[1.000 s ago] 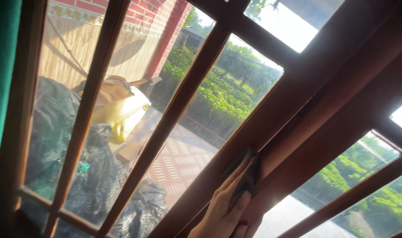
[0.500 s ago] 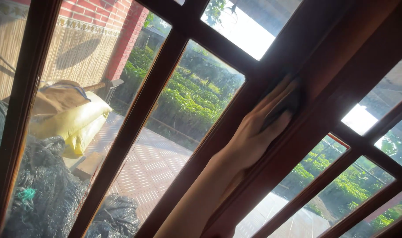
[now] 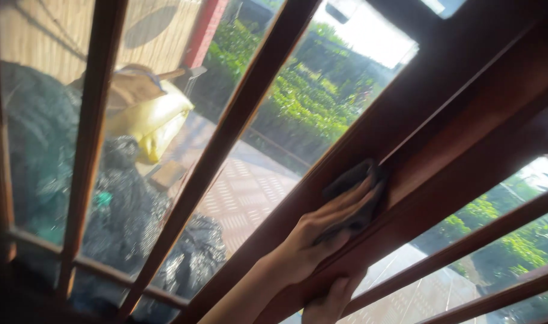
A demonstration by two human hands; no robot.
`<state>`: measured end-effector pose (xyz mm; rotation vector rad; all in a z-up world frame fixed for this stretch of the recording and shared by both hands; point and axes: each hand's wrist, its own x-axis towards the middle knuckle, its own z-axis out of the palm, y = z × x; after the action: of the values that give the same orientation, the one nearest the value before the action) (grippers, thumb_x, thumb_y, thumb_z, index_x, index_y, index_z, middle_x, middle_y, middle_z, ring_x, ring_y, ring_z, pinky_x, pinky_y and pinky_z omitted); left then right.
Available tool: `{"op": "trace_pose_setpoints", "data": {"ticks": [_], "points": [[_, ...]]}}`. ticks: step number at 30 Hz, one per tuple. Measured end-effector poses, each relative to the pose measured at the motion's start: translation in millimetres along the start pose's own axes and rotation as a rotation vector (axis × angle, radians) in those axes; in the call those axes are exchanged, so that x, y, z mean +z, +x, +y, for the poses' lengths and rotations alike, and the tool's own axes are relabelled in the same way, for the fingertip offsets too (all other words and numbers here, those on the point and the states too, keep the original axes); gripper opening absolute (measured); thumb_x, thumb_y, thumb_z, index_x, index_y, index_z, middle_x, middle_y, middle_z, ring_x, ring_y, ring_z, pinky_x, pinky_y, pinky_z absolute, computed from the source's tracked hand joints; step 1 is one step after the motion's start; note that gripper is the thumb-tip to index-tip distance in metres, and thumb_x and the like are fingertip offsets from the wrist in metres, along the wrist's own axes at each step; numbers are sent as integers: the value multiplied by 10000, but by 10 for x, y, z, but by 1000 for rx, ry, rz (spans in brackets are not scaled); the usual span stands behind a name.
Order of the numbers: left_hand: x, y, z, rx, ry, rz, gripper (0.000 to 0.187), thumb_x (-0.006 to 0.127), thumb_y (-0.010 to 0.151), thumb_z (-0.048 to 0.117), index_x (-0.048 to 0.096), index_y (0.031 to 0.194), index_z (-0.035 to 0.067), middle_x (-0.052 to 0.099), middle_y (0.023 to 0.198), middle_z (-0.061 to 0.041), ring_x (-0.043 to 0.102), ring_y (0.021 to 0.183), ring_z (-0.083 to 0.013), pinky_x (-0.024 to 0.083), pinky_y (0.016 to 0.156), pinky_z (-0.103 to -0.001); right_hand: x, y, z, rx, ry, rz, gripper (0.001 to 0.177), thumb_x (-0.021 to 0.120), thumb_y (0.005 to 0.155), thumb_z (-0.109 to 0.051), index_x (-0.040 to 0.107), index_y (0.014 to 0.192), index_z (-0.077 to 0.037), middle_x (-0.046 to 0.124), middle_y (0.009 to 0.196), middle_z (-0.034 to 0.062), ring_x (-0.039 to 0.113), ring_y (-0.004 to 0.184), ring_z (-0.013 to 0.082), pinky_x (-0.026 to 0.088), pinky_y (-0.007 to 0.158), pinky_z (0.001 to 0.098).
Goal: Cleaning the window panes and frames using a cloth and spray.
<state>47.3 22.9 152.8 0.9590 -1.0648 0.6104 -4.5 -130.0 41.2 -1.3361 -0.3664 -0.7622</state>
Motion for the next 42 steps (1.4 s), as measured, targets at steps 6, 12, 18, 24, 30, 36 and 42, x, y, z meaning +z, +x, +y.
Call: {"op": "trace_pose_setpoints", "data": {"ticks": [6, 12, 18, 24, 30, 36, 42], "points": [[-64, -1490, -199, -273, 33, 193, 616, 453, 1091, 397, 454, 1555, -9, 373, 1706, -213, 337, 1613, -335, 267, 1287, -418, 240, 340, 10, 11, -115, -30, 849, 386, 1006, -554, 64, 1656, -113, 218, 1654, 195, 324, 1458, 351, 310, 1193, 505], [42, -3132, -835, -423, -47, 480, 522, 510, 1038, 186, 507, 1483, -86, 418, 1651, -232, 371, 1553, -324, 250, 1247, -392, -26, 365, 174, -177, -370, -61, 848, 338, 1098, -555, 49, 1672, -1, 144, 1721, 218, 256, 1525, 320, 190, 1278, 456], [199, -3190, -904, -561, 183, 682, 497, 506, 1016, 175, 571, 1430, -92, 546, 1567, -220, 443, 1508, -289, 267, 1229, -359, -249, 356, 425, -215, -461, -52, 822, 317, 1118, -544, 68, 1665, 17, 160, 1713, 239, 272, 1525, 323, 204, 1275, 440], [382, -3064, -890, -486, 5, 735, 520, 490, 1036, 199, 536, 1435, -132, 573, 1518, -247, 488, 1443, -276, 285, 1185, -337, 74, 302, 172, -172, -388, -55, 794, 321, 1105, -531, 122, 1655, 6, 293, 1633, 214, 352, 1437, 301, 252, 1227, 395], [546, -3461, -941, -564, 47, 958, 518, 496, 1018, 226, 539, 1423, -95, 600, 1466, -200, 550, 1369, -249, 370, 1139, -322, 126, 282, 225, -161, -51, -162, 750, 414, 1120, -413, 103, 1669, -8, 276, 1669, 179, 308, 1495, 293, 217, 1264, 394], [750, -2471, -484, -643, -137, 1071, 514, 490, 1026, 255, 545, 1409, -83, 656, 1367, -163, 576, 1297, -220, 393, 1112, -330, 137, 381, -17, -170, -122, -290, 686, 415, 1108, -290, 110, 1666, -31, 175, 1740, 175, 203, 1596, 304, 161, 1295, 425], [1041, -2004, -292, -506, 7, 1242, 486, 435, 1054, 269, 517, 1404, -58, 594, 1386, -171, 576, 1306, -251, 431, 1105, -355, -216, 588, -841, -71, 63, -482, 722, 553, 993, -301, 298, 1613, -30, 210, 1744, 183, 136, 1641, 320, 106, 1322, 468]]}}
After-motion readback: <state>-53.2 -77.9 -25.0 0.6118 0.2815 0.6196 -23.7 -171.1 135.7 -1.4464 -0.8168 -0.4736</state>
